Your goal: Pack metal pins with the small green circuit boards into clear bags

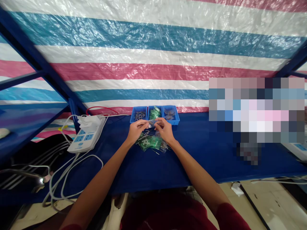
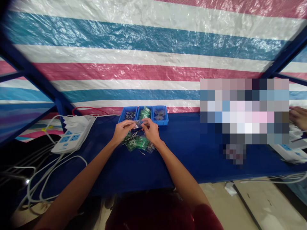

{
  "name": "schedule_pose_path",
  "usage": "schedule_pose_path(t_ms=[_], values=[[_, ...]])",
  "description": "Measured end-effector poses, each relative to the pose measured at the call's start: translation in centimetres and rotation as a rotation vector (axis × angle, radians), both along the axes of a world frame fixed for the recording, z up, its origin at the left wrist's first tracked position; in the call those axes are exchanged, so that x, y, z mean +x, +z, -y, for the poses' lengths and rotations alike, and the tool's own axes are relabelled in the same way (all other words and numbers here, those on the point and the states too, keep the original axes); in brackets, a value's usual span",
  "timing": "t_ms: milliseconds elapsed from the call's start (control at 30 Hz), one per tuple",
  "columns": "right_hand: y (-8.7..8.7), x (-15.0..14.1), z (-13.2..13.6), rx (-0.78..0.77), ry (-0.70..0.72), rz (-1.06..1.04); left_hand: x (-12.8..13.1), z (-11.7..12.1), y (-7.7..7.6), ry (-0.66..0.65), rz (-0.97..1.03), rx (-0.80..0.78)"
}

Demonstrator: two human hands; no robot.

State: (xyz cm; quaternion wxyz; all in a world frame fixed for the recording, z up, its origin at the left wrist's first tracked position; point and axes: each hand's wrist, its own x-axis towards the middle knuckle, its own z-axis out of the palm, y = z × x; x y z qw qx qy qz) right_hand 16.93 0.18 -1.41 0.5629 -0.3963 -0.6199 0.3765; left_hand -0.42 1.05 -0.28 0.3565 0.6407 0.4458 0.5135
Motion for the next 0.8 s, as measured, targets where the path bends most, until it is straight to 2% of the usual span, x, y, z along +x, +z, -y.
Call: schedule_pose_path(t_ms=[100, 367, 567, 667, 800], values=[[0.27, 0.11, 0.16, 0.026, -0.017, 0.044, -0.02, -0.1, -0.04, 0.036, -0.006, 0.025], [0.7, 0.15, 0.36, 0.045, -0.043, 0.105, 0.11, 0.11, 0.11, 0.024, -0.016, 0.029], [0.69, 0.51, 0.16, 0.141, -0.13, 0.198, -0.07, 0.04, 0.04, 0.019, -0.096, 0.147], [0.74, 0.59, 0.12, 0.156, -0.125, 0.219, -0.12, 0.0, -0.05, 0.02, -0.114, 0.202], [0.83, 0.66, 0.13, 0.163, -0.111, 0.246, -0.12, 0.02, -0.05, -0.018, -0.136, 0.192]])
